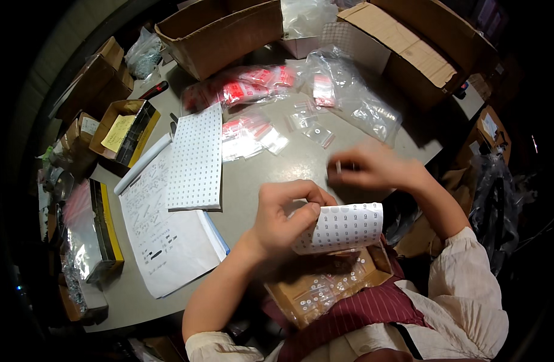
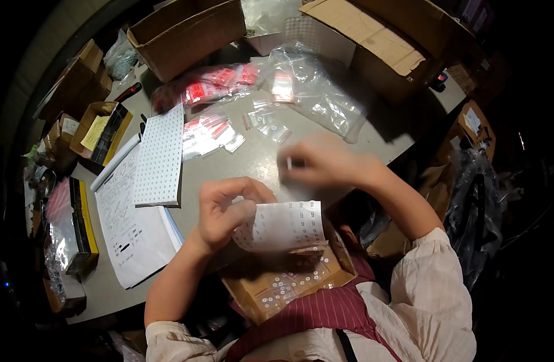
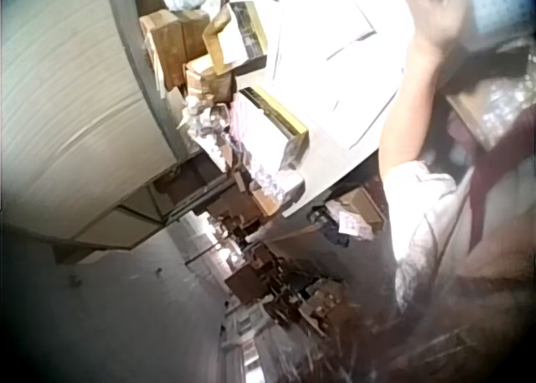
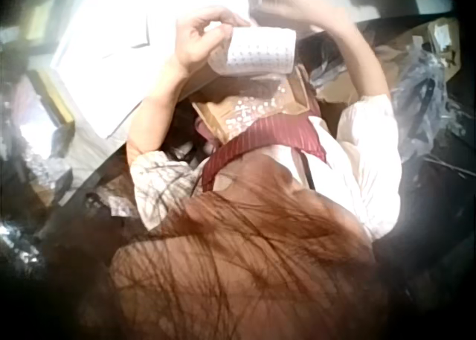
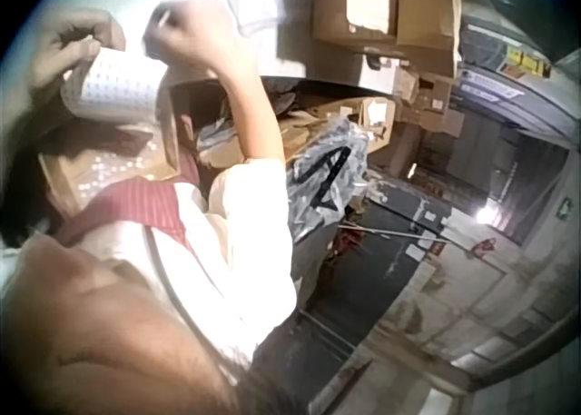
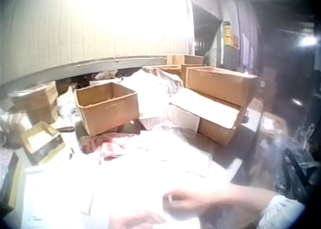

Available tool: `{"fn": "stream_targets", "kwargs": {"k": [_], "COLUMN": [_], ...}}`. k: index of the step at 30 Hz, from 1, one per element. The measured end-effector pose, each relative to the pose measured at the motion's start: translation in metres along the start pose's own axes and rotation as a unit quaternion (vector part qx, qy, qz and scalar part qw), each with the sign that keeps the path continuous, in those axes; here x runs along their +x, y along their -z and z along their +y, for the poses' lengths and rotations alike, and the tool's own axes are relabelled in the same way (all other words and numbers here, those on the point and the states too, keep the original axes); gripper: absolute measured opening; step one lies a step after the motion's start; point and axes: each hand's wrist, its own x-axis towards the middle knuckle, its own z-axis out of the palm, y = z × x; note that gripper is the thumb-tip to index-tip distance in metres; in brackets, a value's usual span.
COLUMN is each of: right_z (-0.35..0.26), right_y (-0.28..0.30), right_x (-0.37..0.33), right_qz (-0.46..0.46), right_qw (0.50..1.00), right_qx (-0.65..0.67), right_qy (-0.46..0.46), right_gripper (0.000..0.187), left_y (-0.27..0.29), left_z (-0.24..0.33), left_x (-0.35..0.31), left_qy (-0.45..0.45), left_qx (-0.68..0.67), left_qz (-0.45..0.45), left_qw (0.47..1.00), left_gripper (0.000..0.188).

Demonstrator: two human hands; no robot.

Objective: The person repeatedly peels small circular labels from a perforated sheet and places them into small clear plastic bags on a cluttered work table. The person handles the label sheet and bags by hand, occasionally adjusting the sheet and repositioning bags while continuing the repetitive placement.

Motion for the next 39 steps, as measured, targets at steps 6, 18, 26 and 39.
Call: {"fn": "stream_targets", "kwargs": {"k": [6,18,26,39], "right_z": [0.034,0.033,0.009,0.048], "right_y": [-0.026,0.010,-0.004,-0.007], "right_x": [0.020,-0.005,0.000,0.040], "right_qz": [0.156,0.108,0.161,0.027], "right_qw": [0.966,0.965,0.816,0.826], "right_qx": [-0.206,0.235,0.538,0.562], "right_qy": [0.013,0.031,-0.138,-0.034], "right_gripper": [0.032,0.020,0.031,0.039], "left_y": [-0.008,0.000,-0.013,-0.005], "left_z": [-0.016,-0.024,-0.033,-0.031], "left_x": [0.003,0.012,0.009,0.015], "left_qy": [-0.092,-0.158,-0.148,-0.164], "left_qx": [0.208,0.437,0.465,0.462], "left_qz": [0.004,-0.003,0.030,-0.033], "left_qw": [0.974,0.886,0.872,0.871], "left_gripper": [0.033,0.011,0.013,0.015]}}
